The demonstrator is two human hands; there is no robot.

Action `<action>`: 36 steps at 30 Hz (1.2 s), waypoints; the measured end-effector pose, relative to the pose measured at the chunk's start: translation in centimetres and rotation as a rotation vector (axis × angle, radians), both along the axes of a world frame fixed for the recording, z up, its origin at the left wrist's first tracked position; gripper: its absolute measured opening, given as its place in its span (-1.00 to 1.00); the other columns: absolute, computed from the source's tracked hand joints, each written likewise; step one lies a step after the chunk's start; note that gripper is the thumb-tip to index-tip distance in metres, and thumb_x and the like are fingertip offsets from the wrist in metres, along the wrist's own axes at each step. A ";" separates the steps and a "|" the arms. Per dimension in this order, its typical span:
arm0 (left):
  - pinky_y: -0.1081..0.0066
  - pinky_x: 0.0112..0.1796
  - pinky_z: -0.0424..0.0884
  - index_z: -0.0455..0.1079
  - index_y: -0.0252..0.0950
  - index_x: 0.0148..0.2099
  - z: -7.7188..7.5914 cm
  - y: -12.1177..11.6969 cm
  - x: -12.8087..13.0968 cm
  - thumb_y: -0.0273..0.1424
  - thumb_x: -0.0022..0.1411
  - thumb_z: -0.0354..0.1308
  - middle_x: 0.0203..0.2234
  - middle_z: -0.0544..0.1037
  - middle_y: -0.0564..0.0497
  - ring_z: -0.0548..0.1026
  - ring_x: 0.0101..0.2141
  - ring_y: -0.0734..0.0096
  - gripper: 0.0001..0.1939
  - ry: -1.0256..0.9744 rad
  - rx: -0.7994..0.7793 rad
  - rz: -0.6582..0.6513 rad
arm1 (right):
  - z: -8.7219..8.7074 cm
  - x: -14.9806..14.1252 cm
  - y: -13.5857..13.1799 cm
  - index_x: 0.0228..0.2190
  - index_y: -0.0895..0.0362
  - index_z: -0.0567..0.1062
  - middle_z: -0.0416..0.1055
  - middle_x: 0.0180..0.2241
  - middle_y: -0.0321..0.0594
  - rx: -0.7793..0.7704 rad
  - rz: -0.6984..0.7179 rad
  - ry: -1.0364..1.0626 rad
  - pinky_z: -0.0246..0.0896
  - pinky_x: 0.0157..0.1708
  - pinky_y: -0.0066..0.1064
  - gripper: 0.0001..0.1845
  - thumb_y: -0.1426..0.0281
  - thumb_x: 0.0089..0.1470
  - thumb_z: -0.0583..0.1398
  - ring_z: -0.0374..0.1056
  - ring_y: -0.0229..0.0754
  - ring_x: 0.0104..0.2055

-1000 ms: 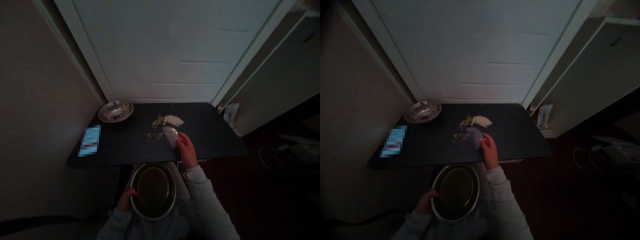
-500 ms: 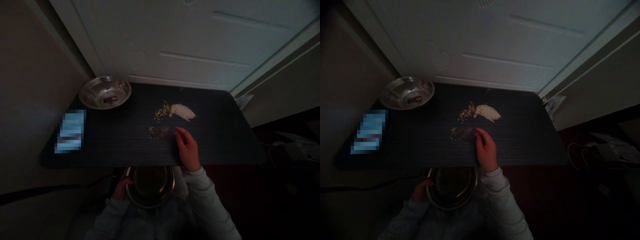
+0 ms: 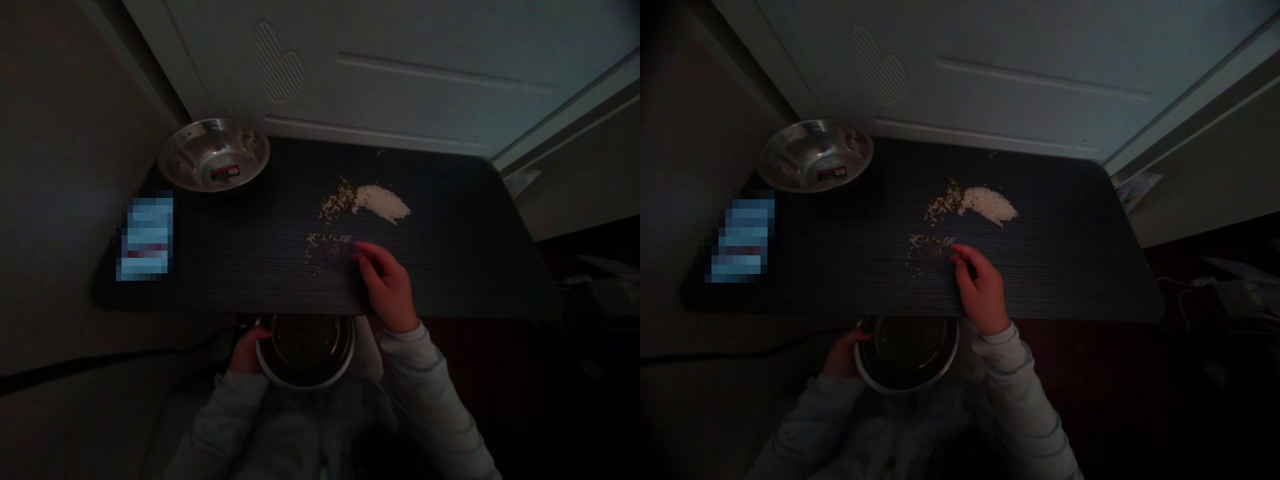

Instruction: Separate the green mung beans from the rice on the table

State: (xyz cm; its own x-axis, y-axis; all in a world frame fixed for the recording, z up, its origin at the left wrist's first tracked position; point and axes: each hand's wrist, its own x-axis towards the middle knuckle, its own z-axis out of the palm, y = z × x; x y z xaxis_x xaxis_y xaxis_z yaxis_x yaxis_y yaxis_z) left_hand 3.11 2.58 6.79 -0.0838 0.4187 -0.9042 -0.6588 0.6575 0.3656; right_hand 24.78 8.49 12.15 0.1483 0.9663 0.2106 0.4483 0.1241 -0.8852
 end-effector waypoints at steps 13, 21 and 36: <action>0.19 -0.31 0.50 0.42 -0.28 -0.73 4.5 0.3 0.9 -0.63 -0.17 0.01 -0.88 0.42 0.02 0.58 -0.47 0.11 -0.74 -0.079 -0.012 0.001 | 0.3 -0.4 -0.1 -0.20 0.08 0.44 0.50 -0.32 -0.24 -0.016 -0.005 0.063 0.29 -0.26 -0.39 -0.76 0.43 0.06 0.09 0.41 -0.25 -0.29; 0.16 -0.31 0.51 0.44 -0.34 -0.70 3.4 0.2 0.1 -0.62 -0.14 0.02 -0.78 0.52 -0.09 0.58 -0.38 0.02 -0.76 -0.083 -0.032 0.007 | 0.1 -0.4 -0.6 -0.27 0.09 0.46 0.49 -0.41 -0.27 -0.054 -0.004 0.122 0.29 -0.32 -0.39 -0.79 0.43 0.01 0.11 0.40 -0.25 -0.36; 0.20 -0.29 0.51 0.44 -0.31 -0.67 4.4 0.2 0.9 -0.60 -0.16 0.01 -0.84 0.47 0.01 0.59 -0.41 0.10 -0.77 -0.050 -0.001 0.004 | 0.0 -0.3 -0.5 -0.27 0.09 0.47 0.49 -0.39 -0.26 -0.001 -0.108 0.081 0.29 -0.28 -0.36 -0.77 0.45 -0.01 0.10 0.40 -0.23 -0.34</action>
State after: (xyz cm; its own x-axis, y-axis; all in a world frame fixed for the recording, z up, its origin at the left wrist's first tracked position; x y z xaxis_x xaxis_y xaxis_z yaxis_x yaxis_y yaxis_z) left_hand 3.99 2.78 11.23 -0.0396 0.4179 -0.9076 -0.6787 0.6554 0.3314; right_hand 24.45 7.99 12.19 0.2677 0.9440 0.1927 0.3857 0.0783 -0.9193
